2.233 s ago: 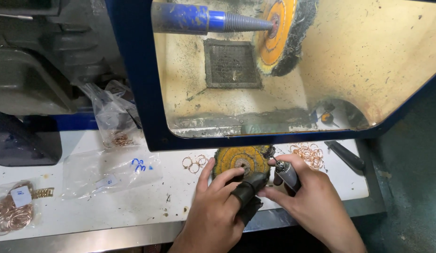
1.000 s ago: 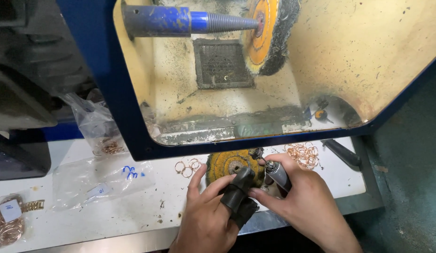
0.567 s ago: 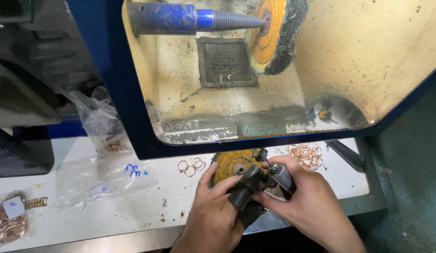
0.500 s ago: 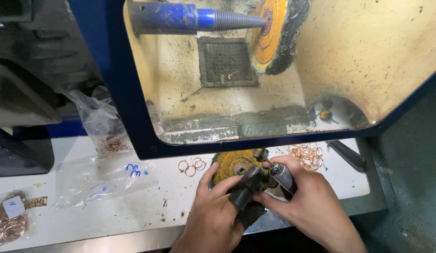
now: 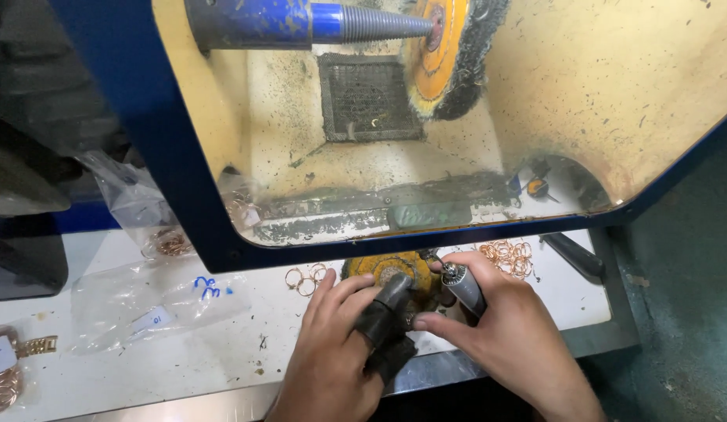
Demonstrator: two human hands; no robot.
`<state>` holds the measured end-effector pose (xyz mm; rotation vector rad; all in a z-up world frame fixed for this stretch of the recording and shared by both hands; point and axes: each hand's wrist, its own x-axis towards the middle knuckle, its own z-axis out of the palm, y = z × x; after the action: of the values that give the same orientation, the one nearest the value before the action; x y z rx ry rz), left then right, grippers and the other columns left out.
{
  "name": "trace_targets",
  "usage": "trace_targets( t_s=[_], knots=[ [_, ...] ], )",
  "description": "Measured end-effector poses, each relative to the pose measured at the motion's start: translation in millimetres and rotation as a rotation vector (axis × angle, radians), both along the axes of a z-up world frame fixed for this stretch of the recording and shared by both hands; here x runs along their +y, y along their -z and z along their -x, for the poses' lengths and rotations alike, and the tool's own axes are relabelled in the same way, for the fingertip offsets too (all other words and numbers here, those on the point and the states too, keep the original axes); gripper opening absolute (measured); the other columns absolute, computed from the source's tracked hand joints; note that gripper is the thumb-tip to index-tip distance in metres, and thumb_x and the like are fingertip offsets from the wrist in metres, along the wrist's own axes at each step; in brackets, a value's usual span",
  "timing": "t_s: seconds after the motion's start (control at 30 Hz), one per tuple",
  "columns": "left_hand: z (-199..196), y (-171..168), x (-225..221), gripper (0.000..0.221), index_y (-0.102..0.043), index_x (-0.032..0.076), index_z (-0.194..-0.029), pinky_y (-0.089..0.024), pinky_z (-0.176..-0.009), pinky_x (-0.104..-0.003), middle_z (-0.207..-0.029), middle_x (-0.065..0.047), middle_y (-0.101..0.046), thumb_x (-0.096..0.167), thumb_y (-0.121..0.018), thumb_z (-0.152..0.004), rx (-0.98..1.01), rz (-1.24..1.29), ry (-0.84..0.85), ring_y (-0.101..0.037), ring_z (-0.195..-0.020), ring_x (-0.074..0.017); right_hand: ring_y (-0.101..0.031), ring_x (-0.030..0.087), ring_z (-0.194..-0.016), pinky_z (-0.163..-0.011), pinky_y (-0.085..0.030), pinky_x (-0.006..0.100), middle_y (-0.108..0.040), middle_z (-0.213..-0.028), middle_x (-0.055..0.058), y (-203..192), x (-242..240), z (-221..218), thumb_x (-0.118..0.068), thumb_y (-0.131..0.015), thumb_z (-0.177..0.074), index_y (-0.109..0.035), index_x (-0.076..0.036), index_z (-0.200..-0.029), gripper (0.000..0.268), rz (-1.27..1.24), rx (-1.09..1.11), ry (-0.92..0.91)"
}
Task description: Polishing small metal jewelry rings using a handheld rotary tool at a workshop bench.
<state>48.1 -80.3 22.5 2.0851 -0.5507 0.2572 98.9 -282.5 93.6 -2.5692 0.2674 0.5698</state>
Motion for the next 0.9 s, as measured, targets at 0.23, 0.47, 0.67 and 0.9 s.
trace_targets(
  t_s=[0.23,0.47,0.67,0.9],
  knots=[
    [-6.3,-8.1,-13.3,0.025,-0.074,0.003,-0.093,-0.025,-0.118,-0.066,-0.13,-0.009,-0.063,0.022,-0.073,-0.076,-0.071,-0.169,-0.066,-0.053,-0.128,-0.0364,-0.079,0.015,-0.098,-0.082,-0.054,0.028,-0.084,-0.103,-0.009,6.7,-4.1,4.2,-0.049,-0.097,-0.058,-0.068,-0.031,-0.119,0.07,0.022,-0.061,-0.044],
    [-9.3,-11.7,-15.1,0.026,-0.075,0.006,-0.099,-0.026,-0.117,-0.067,-0.121,-0.006,-0.067,0.028,-0.067,-0.089,-0.104,-0.082,-0.04,-0.057,-0.124,-0.0349,-0.077,0.017,-0.091,-0.08,-0.054,0.029,-0.081,-0.108,-0.008,14.7,-25.0,15.9,-0.047,-0.093,-0.065,-0.064,-0.029,-0.122,0.066,-0.029,-0.243,-0.047],
    [-8.9,-1.0,-14.1,0.024,-0.074,0.004,-0.091,-0.03,-0.116,-0.067,-0.123,-0.008,-0.066,0.028,-0.07,-0.088,-0.099,-0.08,-0.015,-0.057,-0.122,-0.0366,-0.077,0.015,-0.093,-0.088,-0.053,0.03,-0.082,-0.103,-0.004,23.4,-69.6,19.5,-0.027,-0.08,-0.079,-0.068,-0.022,-0.114,0.037,0.019,-0.453,0.145],
    [-8.8,1.8,-14.4,0.018,-0.071,0.001,-0.083,-0.03,-0.116,-0.069,-0.124,-0.01,-0.065,0.018,-0.068,-0.082,-0.088,-0.076,0.001,-0.056,-0.124,-0.039,-0.076,0.026,-0.083,-0.076,-0.055,0.036,-0.079,-0.098,0.005,41.6,-77.9,24.6,-0.028,-0.082,-0.081,-0.066,-0.021,-0.112,0.035,0.164,-0.606,-0.043]
  ],
)
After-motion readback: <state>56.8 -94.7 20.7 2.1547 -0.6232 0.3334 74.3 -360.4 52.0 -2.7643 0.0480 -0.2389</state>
